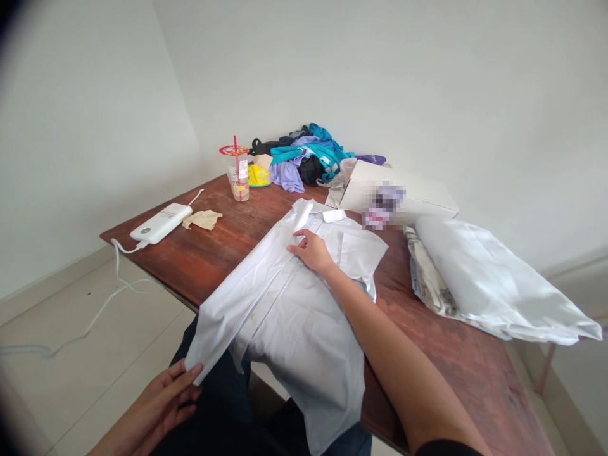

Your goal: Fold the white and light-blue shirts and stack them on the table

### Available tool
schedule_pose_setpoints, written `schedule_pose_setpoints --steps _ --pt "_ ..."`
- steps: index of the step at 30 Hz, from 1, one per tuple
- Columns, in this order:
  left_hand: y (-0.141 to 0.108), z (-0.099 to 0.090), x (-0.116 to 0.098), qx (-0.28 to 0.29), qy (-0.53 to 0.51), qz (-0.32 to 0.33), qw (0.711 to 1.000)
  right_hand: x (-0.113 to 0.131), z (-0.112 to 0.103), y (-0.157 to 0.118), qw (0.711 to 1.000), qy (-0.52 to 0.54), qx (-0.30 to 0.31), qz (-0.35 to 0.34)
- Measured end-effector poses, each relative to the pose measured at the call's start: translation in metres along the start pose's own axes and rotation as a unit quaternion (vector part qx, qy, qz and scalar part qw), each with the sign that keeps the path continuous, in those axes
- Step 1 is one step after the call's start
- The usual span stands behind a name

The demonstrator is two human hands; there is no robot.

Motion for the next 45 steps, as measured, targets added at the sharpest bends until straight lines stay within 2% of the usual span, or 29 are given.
schedule_pose_setpoints --steps 3,5,8,10,12,15,17,18,20,22,26,29,33,39,42,45 --pt "0.003 0.003 0.008 0.082 -0.002 0.001 0.997 0.0 0.002 0.0 1.0 -0.01 -0.001 0.006" --pt "0.007 0.0 0.01 0.079 0.017 -0.004 0.997 0.0 0.002 -0.001 1.0 -0.012 -0.007 0.0" --pt "0.003 -0.005 0.001 0.109 0.145 0.019 0.983 0.002 0.003 -0.001 1.0 -0.017 -0.019 -0.016" --pt "-0.01 -0.006 -0.018 0.136 0.276 0.087 0.947 0.003 0.002 0.0 1.0 -0.001 -0.018 0.002" --pt "-0.028 0.0 -0.05 0.118 0.398 0.202 0.887 0.002 0.0 0.001 0.998 0.047 -0.009 0.044" --pt "-0.044 0.03 -0.109 0.044 0.521 0.414 0.745 0.0 -0.005 0.004 0.986 0.125 -0.003 0.107" --pt "-0.037 0.056 -0.145 -0.041 0.547 0.515 0.659 0.0 -0.008 0.004 0.981 0.151 -0.006 0.125" --pt "-0.028 0.069 -0.159 -0.084 0.569 0.54 0.615 0.0 -0.01 0.004 0.979 0.155 -0.006 0.129" --pt "-0.004 0.091 -0.179 -0.137 0.639 0.527 0.544 0.001 -0.012 0.005 0.979 0.154 0.006 0.131" --pt "0.017 0.106 -0.189 -0.15 0.688 0.5 0.504 0.001 -0.013 0.005 0.98 0.145 0.033 0.133" --pt "0.03 0.117 -0.191 -0.149 0.727 0.475 0.472 0.001 -0.016 0.005 0.977 0.146 0.077 0.137" --pt "0.028 0.121 -0.19 -0.161 0.73 0.468 0.471 0.001 -0.016 0.006 0.975 0.15 0.081 0.145" --pt "0.028 0.129 -0.191 -0.158 0.734 0.451 0.482 0.002 -0.01 0.006 0.978 0.148 0.04 0.143" --pt "0.026 0.141 -0.193 -0.152 0.745 0.477 0.44 0.002 -0.004 0.008 0.979 0.157 0.005 0.131" --pt "0.028 0.142 -0.195 -0.154 0.746 0.48 0.436 0.004 -0.009 0.009 0.981 0.158 0.045 0.103" --pt "0.03 0.141 -0.198 -0.153 0.735 0.48 0.454 0.004 -0.013 0.009 0.986 0.109 0.111 0.054"
Point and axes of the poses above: each hand's wrist, its own y-axis towards the middle knuckle, its own z-axis out of the palm, x = y × z, the point moved 3 cm from there along y, towards the middle knuckle, and after that the axes turned 15 degrees about y, right-handed, at the moved point
